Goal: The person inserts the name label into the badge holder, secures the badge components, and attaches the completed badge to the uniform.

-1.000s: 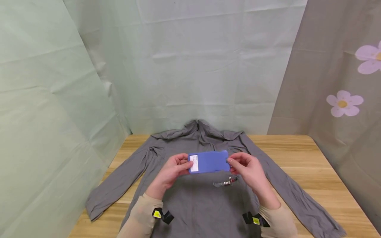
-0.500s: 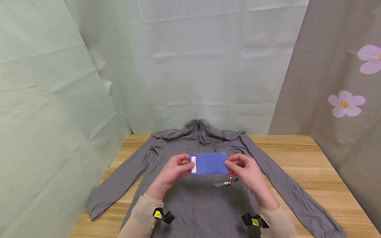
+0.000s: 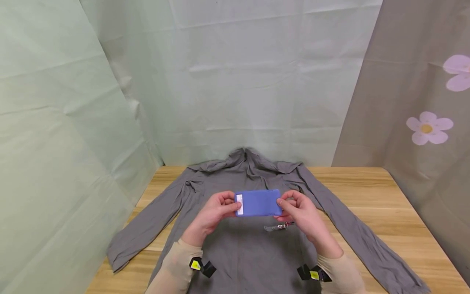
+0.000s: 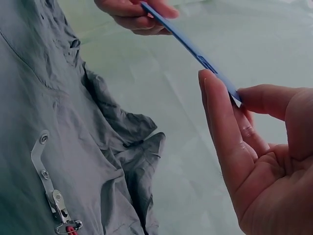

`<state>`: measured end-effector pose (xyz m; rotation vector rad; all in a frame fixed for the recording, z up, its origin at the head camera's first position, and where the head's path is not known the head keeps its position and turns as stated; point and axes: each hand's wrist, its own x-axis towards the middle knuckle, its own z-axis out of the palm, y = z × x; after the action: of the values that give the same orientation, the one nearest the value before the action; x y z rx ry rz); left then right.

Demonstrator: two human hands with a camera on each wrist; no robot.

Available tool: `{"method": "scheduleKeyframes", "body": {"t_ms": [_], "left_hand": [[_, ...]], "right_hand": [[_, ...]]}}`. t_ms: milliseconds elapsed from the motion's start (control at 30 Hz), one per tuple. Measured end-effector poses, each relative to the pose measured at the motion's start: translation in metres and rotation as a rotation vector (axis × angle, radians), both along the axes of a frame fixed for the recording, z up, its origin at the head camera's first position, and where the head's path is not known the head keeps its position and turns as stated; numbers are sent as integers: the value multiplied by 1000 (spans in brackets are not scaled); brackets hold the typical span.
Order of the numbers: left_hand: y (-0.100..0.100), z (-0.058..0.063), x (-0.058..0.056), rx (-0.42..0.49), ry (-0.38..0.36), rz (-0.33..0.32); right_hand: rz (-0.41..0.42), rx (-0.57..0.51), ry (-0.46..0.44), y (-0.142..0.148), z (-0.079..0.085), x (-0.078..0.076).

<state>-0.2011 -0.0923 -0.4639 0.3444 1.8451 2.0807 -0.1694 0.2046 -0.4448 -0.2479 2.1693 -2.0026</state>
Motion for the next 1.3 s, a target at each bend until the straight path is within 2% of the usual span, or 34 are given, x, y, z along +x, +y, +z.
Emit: {"method": "scheduleKeyframes", "body": {"t_ms": [433, 833, 1300], "left_hand": [[-2, 1, -1, -11, -6, 17], [-1, 0, 0, -16, -15, 36], [0, -4, -1, -23, -23, 60]], "right_hand": [[7, -24, -23, -3, 0, 0], [-55, -23, -12, -7, -1, 1], [-44, -23, -56, -9, 1, 0]]}}
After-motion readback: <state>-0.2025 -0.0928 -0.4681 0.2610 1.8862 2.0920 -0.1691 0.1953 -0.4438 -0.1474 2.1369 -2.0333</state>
